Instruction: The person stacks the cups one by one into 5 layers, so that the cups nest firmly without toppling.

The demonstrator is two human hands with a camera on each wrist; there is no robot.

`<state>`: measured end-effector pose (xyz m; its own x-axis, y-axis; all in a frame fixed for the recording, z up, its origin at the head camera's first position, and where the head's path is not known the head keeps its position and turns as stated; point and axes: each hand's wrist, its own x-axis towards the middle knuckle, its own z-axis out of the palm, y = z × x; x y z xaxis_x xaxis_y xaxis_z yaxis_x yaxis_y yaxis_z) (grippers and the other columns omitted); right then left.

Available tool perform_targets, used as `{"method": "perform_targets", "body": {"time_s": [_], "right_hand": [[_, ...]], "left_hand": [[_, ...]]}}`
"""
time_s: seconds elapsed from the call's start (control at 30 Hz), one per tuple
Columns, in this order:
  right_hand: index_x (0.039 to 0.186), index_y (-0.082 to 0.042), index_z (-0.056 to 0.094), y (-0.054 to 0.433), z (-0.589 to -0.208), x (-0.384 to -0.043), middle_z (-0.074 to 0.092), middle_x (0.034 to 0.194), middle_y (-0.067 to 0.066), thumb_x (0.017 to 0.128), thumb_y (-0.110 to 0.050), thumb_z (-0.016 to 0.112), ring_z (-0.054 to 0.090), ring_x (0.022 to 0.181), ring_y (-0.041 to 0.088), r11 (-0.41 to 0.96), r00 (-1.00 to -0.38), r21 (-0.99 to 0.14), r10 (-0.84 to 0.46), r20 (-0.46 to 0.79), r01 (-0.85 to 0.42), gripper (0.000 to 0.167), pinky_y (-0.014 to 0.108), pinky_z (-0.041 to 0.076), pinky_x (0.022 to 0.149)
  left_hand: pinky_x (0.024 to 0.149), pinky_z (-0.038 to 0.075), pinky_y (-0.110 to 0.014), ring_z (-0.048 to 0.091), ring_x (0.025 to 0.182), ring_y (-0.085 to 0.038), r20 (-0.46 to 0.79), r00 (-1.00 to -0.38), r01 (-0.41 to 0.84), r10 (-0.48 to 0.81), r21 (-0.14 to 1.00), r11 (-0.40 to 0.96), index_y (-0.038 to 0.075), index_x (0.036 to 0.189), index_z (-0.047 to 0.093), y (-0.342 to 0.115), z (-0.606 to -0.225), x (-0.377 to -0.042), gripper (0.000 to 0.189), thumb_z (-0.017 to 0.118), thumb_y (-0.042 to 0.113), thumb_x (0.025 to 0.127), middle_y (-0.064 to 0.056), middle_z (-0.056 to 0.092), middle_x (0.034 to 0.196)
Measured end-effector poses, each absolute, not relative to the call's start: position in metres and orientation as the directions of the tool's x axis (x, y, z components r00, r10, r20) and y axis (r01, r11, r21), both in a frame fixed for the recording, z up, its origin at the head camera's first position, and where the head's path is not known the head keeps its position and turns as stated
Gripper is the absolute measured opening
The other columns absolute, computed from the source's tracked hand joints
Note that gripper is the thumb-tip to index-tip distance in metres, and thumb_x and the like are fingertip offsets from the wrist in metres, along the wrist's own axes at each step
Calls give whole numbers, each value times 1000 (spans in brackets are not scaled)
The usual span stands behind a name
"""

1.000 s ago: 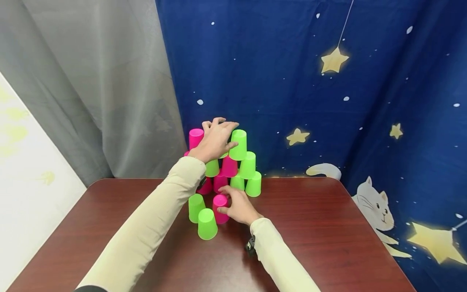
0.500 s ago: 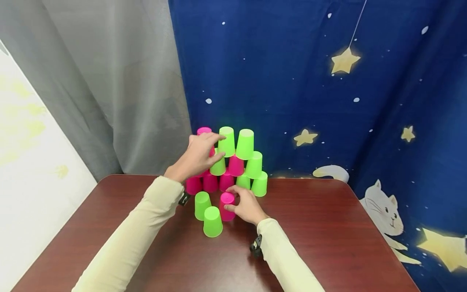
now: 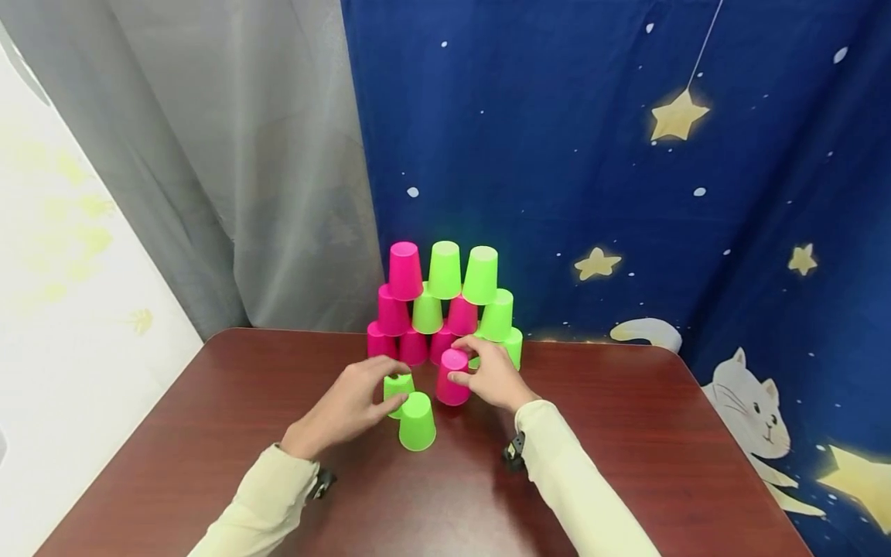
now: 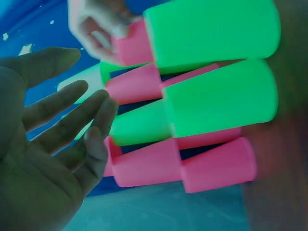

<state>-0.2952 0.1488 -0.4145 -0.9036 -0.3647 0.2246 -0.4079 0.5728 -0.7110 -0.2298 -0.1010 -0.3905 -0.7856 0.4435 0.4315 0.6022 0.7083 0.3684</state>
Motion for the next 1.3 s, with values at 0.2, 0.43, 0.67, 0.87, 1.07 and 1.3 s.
{"method": "perform_targets", "body": {"time_s": [0.2, 0.43, 0.67, 0.87, 1.07, 1.3], "right_hand": [[125, -10, 65, 155, -388, -298, 71, 112, 8, 81, -19, 84, 63, 97, 22, 613, -897, -663, -377, 233, -430, 48, 27, 54, 75], [125, -9, 65, 160, -351, -300, 70, 111, 9, 81, -20, 83, 65, 103, 24, 630, -887, -634, -402, 228, -449, 49, 33, 59, 80], [124, -11, 67, 162, -307, -303, 71, 109, 6, 82, -21, 83, 65, 101, 21, 653, -862, -570, -441, 248, -498, 46, 33, 58, 80], [123, -12, 67, 166, -280, -307, 73, 107, 5, 83, -23, 82, 65, 98, 20, 678, -843, -503, -463, 274, -536, 43, 34, 56, 79], [125, -11, 65, 171, -259, -310, 71, 110, 7, 85, -24, 81, 64, 100, 23, 691, -841, -480, -470, 269, -540, 45, 34, 56, 80], [126, -11, 65, 171, -230, -318, 71, 112, 9, 86, -22, 80, 64, 101, 26, 713, -843, -450, -455, 286, -537, 45, 37, 55, 82]], "left_hand": [[80, 59, -34, 69, 93, -17, 360, -833, 546, 420, 413, 729, 11, 118, 67, -102, -416, -222, 38, 80, 23, 85, -1, 72, 109], [75, 59, -34, 69, 93, -15, 333, -844, 529, 420, 387, 755, 11, 123, 65, -91, -434, -219, 46, 80, 31, 84, 0, 71, 112], [76, 60, -37, 71, 97, -18, 354, -839, 530, 413, 357, 770, 10, 123, 66, -87, -442, -223, 46, 80, 30, 84, -2, 71, 114], [74, 60, -37, 70, 93, -18, 364, -836, 534, 410, 371, 760, 8, 118, 67, -85, -442, -222, 43, 82, 26, 82, -3, 72, 110], [74, 59, -36, 70, 92, -18, 353, -843, 525, 405, 379, 762, 9, 117, 67, -85, -441, -223, 42, 83, 26, 82, -2, 72, 109], [74, 59, -35, 69, 92, -17, 368, -834, 537, 410, 373, 757, 10, 116, 67, -85, -443, -225, 41, 83, 26, 82, -1, 72, 108]]}}
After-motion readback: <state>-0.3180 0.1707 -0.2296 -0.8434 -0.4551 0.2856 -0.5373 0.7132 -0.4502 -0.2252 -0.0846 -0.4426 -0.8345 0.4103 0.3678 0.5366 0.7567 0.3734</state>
